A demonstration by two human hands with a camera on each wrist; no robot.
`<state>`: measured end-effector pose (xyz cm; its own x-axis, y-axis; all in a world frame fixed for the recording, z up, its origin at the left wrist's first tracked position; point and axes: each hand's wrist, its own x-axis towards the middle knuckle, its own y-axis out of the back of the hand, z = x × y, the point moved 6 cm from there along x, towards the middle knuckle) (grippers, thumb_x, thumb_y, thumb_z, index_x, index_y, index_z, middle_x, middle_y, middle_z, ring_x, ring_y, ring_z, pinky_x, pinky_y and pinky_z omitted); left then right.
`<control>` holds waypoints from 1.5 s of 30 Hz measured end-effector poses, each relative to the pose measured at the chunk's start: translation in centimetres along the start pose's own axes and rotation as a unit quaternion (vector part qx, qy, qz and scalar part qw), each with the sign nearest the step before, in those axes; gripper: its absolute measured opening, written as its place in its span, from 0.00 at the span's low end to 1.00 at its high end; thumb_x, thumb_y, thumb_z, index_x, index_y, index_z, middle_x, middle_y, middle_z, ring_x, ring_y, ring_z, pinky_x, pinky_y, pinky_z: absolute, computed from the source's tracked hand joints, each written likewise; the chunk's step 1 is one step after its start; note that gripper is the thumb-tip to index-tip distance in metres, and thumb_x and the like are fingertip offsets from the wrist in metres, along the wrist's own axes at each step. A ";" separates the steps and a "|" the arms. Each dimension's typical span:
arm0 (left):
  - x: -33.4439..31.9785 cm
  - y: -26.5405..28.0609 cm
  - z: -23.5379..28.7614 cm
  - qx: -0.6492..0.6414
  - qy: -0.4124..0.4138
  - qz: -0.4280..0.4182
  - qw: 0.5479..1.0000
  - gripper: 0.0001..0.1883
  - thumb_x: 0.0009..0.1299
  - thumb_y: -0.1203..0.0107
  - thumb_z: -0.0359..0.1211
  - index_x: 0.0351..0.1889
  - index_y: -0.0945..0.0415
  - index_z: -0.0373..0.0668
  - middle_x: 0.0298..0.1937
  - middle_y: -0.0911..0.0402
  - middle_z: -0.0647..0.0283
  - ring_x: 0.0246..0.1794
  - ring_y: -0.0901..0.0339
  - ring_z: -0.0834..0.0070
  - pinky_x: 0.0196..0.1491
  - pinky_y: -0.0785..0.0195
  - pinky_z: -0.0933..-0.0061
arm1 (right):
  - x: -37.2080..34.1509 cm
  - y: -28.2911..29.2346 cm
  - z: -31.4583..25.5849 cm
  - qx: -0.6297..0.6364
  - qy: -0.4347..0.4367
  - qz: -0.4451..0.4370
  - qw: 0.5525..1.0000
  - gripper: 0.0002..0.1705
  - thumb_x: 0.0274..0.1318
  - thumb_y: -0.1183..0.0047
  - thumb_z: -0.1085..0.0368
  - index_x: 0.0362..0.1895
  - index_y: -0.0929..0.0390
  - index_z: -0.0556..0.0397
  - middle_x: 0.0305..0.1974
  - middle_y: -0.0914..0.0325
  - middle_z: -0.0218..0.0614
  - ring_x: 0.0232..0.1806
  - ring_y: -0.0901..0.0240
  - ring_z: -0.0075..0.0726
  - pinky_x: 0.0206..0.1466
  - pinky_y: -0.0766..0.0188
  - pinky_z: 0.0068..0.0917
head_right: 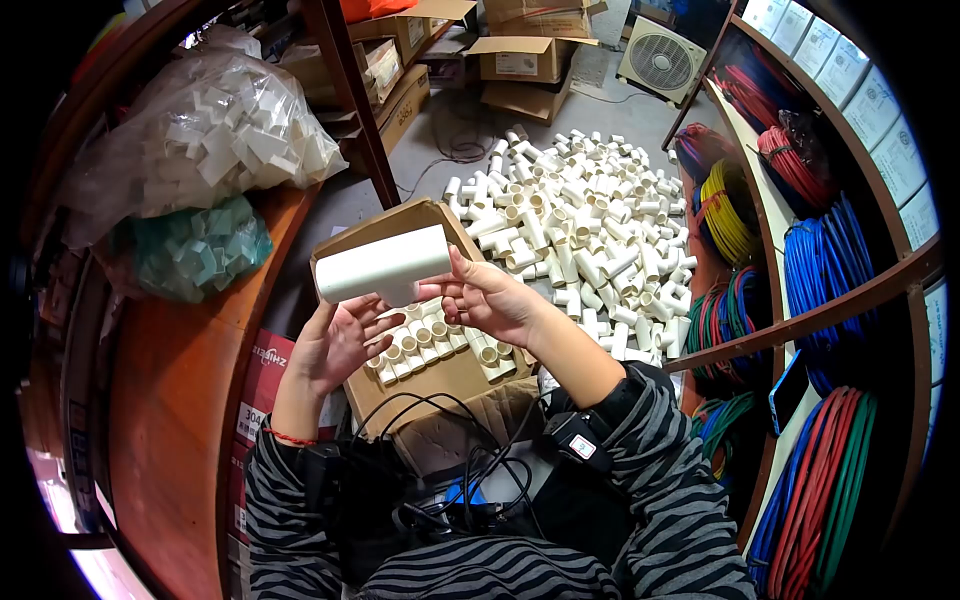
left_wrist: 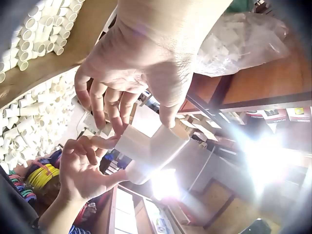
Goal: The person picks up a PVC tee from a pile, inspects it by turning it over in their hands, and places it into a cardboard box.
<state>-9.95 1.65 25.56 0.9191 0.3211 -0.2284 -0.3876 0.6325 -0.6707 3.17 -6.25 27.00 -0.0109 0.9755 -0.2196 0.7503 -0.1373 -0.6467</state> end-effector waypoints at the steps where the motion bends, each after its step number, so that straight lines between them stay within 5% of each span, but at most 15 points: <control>1: 0.0 0.0 0.0 0.002 -0.002 0.004 1.000 0.35 0.55 0.54 0.56 0.48 0.40 0.34 0.48 0.36 0.56 0.50 0.37 0.66 0.49 0.42 0.69 | 0.0 0.0 0.0 0.001 0.000 0.001 1.000 0.32 0.47 0.58 0.43 0.46 0.40 0.58 0.36 0.31 0.36 0.25 0.39 0.14 0.34 0.35 0.15; 6: -0.1 0.0 0.1 0.006 -0.005 0.023 1.000 0.35 0.55 0.54 0.56 0.48 0.39 0.33 0.49 0.35 0.56 0.50 0.37 0.64 0.50 0.43 0.68 | 0.1 0.0 0.1 0.010 0.000 -0.008 1.000 0.32 0.48 0.58 0.44 0.47 0.42 0.58 0.37 0.31 0.37 0.25 0.39 0.14 0.34 0.35 0.15; 9: -0.2 -0.1 0.1 -0.008 0.005 -0.028 1.000 0.31 0.63 0.67 0.52 0.52 0.43 0.34 0.50 0.35 0.58 0.54 0.40 0.64 0.53 0.49 0.69 | 0.0 -0.1 0.0 0.000 0.003 0.006 1.000 0.32 0.48 0.59 0.44 0.47 0.41 0.58 0.37 0.31 0.37 0.25 0.39 0.14 0.34 0.35 0.15; 27: 0.0 0.7 0.1 -0.012 -0.024 -0.004 1.000 0.27 0.62 0.61 0.49 0.52 0.42 0.38 0.48 0.32 0.55 0.52 0.38 0.60 0.52 0.45 0.64 | -0.1 -0.1 -0.1 -0.001 0.007 0.003 1.000 0.32 0.46 0.56 0.43 0.47 0.41 0.56 0.36 0.32 0.35 0.27 0.38 0.17 0.36 0.35 0.17; 39: 0.2 0.9 -0.1 -0.012 -0.022 -0.001 1.000 0.28 0.62 0.60 0.50 0.51 0.42 0.38 0.47 0.32 0.57 0.51 0.36 0.61 0.51 0.43 0.67 | 0.1 0.1 0.3 0.019 -0.003 -0.030 0.999 0.34 0.45 0.54 0.46 0.51 0.45 0.56 0.42 0.35 0.42 0.44 0.35 0.38 0.50 0.39 0.34; 45: 0.0 0.4 0.1 -0.013 -0.016 0.007 1.000 0.29 0.62 0.60 0.50 0.53 0.44 0.37 0.48 0.33 0.56 0.50 0.35 0.61 0.50 0.41 0.69 | 0.2 -0.2 0.3 0.013 0.006 -0.038 0.999 0.38 0.47 0.58 0.44 0.53 0.51 0.58 0.45 0.37 0.48 0.47 0.36 0.42 0.49 0.36 0.31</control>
<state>-10.08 1.94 25.37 0.9107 0.3526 -0.2154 -0.3982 0.6098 -0.6853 2.87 -6.08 26.86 -0.0587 0.9852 -0.1611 0.7309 -0.0675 -0.6791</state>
